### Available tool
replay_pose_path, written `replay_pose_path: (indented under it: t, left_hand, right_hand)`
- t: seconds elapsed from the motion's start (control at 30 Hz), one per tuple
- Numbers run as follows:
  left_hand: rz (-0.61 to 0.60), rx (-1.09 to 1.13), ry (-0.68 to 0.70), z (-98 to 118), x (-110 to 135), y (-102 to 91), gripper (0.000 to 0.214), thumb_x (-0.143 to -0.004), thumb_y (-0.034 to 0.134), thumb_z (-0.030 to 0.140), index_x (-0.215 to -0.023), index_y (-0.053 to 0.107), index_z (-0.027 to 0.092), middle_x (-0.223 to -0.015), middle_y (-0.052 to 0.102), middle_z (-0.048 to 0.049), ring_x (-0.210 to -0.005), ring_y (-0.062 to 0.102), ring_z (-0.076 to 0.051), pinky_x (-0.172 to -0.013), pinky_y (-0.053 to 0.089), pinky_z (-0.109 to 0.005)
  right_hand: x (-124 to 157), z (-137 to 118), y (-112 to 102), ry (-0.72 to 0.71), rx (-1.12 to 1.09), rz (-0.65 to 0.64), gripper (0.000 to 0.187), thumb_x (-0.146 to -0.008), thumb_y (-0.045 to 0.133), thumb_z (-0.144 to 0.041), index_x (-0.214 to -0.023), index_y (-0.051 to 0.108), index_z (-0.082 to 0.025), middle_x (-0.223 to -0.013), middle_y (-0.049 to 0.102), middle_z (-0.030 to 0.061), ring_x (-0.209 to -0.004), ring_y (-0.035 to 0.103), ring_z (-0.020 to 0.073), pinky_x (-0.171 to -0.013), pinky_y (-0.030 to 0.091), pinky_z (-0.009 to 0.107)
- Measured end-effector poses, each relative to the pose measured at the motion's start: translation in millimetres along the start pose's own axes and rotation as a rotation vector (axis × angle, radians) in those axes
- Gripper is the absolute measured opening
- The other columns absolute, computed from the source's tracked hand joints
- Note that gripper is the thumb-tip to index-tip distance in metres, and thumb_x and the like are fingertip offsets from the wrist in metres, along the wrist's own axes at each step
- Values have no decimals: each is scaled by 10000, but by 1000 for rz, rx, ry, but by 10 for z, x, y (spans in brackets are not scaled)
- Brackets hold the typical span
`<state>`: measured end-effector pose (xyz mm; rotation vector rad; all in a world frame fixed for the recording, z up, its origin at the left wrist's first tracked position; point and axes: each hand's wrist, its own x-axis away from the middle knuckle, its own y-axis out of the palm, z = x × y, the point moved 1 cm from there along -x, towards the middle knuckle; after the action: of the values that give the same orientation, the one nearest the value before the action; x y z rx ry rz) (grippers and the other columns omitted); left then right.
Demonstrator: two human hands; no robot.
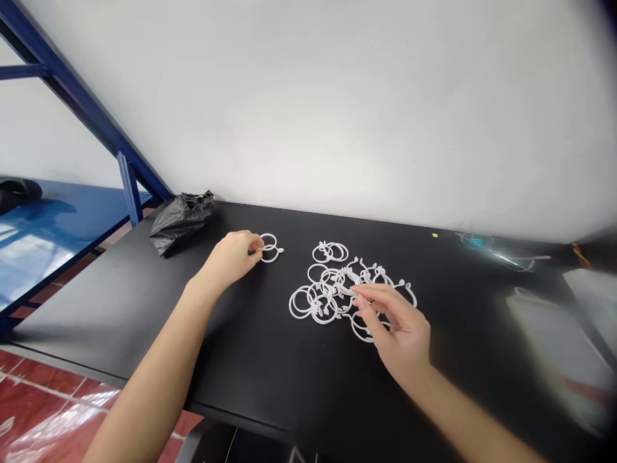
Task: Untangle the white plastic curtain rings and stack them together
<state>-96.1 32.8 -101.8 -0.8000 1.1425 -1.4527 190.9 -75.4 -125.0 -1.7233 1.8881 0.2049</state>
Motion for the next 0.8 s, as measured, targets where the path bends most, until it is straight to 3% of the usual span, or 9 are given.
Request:
replay_pose_path:
  t: [0.1,0.2,0.27,0.37,0.5,0.6,0.8]
  left_hand:
    - [-22,-12,17,-6,9,-2,200,-834,525,264,-825,710,187,-846,682,-65,-770,648,-214,-735,512,-317]
    - [54,38,56,80,13,-24,215,-854,523,297,-887,703,184,-829,642,-59,-732,627,-194,-716,512,-312]
    - [117,82,103,185,19,5,234,-884,513,311,-949,691,174,-886,640,-71,-798,634,-205,-761,525,-327]
    - [147,93,274,410,58,161,304,-949,472,330,-1127,656,166,-1114,646,-117,-1054,612,-260,-941,502,-401]
    - [-56,129,496,660,142,413,444,-1023,355,392,-1394,489,188,-1502,444,-134,-1392,404,-299,-1143,344,-494]
    - [-151,136,487,702,171,476,479,-1016,354,467,-1387,489,196,-1538,405,-129,-1422,366,-325,-1146,320,-546]
    - [-140,190,479,697,167,467,418,-999,408,464,-1262,552,173,-1509,436,-152,-1345,470,-318,-1103,389,-523]
  right_hand:
    - [4,-2,-7,-15,14,6,219,-882,617,-84,-993,727,-237,-979,720,46,-830,685,171,-644,617,295]
    - [-2,13,-14,-15,13,14,221,-882,614,-84,-988,724,-242,-979,717,42,-792,686,164,-640,610,296]
    - [-7,17,-18,-10,3,18,220,-882,612,-83,-985,723,-244,-983,713,41,-768,682,157,-625,606,292]
    - [-7,4,-21,-13,-2,11,226,-885,605,-78,-990,722,-239,-977,708,45,-758,677,153,-621,605,290]
    - [3,-26,-13,-27,17,-9,238,-887,596,-71,-1013,720,-230,-973,707,48,-764,683,153,-627,605,284]
    - [5,-35,-6,-34,26,-7,233,-886,594,-71,-1007,718,-227,-972,710,49,-761,688,153,-611,602,276]
    - [-11,-55,-9,-40,34,6,203,-890,592,-87,-977,720,-219,-954,717,60,-736,690,160,-588,604,286]
